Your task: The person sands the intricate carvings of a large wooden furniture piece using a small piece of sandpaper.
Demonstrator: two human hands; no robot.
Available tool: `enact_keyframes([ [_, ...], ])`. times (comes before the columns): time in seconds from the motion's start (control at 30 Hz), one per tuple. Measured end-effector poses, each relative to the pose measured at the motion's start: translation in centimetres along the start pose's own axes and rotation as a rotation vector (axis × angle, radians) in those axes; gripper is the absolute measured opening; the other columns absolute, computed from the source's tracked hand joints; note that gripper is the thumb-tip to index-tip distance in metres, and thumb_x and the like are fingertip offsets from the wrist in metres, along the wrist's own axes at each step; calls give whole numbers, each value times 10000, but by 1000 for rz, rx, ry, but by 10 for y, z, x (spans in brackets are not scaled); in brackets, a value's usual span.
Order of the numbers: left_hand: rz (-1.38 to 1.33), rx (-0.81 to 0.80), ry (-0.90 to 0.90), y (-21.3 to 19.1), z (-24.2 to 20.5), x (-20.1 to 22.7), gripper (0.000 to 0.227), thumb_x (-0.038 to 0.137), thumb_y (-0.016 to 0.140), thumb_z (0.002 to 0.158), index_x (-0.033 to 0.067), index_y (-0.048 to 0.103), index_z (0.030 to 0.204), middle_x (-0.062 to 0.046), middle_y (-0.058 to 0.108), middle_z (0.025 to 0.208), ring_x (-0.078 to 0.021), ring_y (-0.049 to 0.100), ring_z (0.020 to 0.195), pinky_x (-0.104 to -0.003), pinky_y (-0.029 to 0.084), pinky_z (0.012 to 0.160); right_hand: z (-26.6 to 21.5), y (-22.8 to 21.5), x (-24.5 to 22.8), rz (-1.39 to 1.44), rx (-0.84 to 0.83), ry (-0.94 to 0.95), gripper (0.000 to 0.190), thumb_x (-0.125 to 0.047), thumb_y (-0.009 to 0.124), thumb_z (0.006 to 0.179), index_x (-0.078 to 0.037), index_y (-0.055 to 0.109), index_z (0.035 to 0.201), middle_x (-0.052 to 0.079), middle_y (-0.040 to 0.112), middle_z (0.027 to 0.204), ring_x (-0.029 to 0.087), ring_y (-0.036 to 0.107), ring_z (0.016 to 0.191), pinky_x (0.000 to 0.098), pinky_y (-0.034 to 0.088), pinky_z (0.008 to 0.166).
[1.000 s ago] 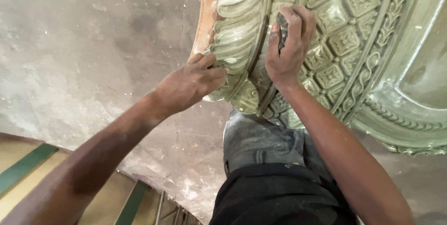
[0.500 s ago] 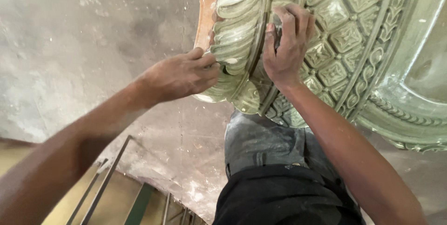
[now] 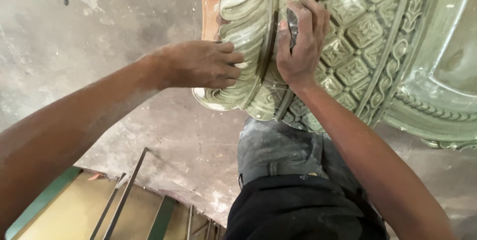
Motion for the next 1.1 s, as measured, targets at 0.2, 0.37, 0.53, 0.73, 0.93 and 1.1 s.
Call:
enact_keyframes([
  [0.2,-330,-65,-173,7,5,-7,167,96,774,849,148,680,977,57,630,1012,-186,561,1103,-305,481,1003,-3,-1,1,33,33,16,261,-188,577,1122,-57,572,1349,134,512,1336,316,492,1226,454,388,1102],
  [0.37,-257,185,-271,-24,-13,-5,282,119,775,724,175,705,992,73,654,1092,-162,566,1095,-300,489,1025,-4,-2,0,9,7,27,281,-213,583,1120,-46,574,1345,149,513,1340,326,490,1228,463,384,1093],
  [0.53,-160,-45,-141,1,15,-8,240,102,776,798,195,687,1001,80,627,1024,-150,554,1073,-270,486,962,1,-1,0,29,1,14,279,-215,585,1112,-45,579,1332,135,524,1306,328,500,1238,458,395,1076],
  [0.73,-214,185,-263,-8,1,-2,234,127,772,801,187,698,1014,62,659,1108,-147,563,1107,-269,502,972,-2,1,3,17,1,17,285,-216,582,1122,-53,569,1355,131,515,1320,312,497,1230,451,394,1083],
  [0.93,-259,25,-220,-1,0,-7,167,146,778,812,165,694,955,56,640,990,-171,573,1062,-290,523,966,-3,13,14,2,10,-4,264,-235,561,1113,-74,566,1323,119,514,1293,298,501,1235,449,392,1085],
  [1.1,-225,197,-363,-15,-14,1,170,103,740,833,206,698,962,58,661,1080,-144,564,1048,-260,504,962,-6,6,6,-31,15,-15,285,-272,545,1142,-71,573,1342,119,517,1322,293,496,1214,452,365,1114],
])
Point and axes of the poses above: each hand's wrist, its own z-axis towards the middle knuckle, its own y-axis out of the palm, x = y × z, the point moved 7 cm from there along z, towards the middle knuckle
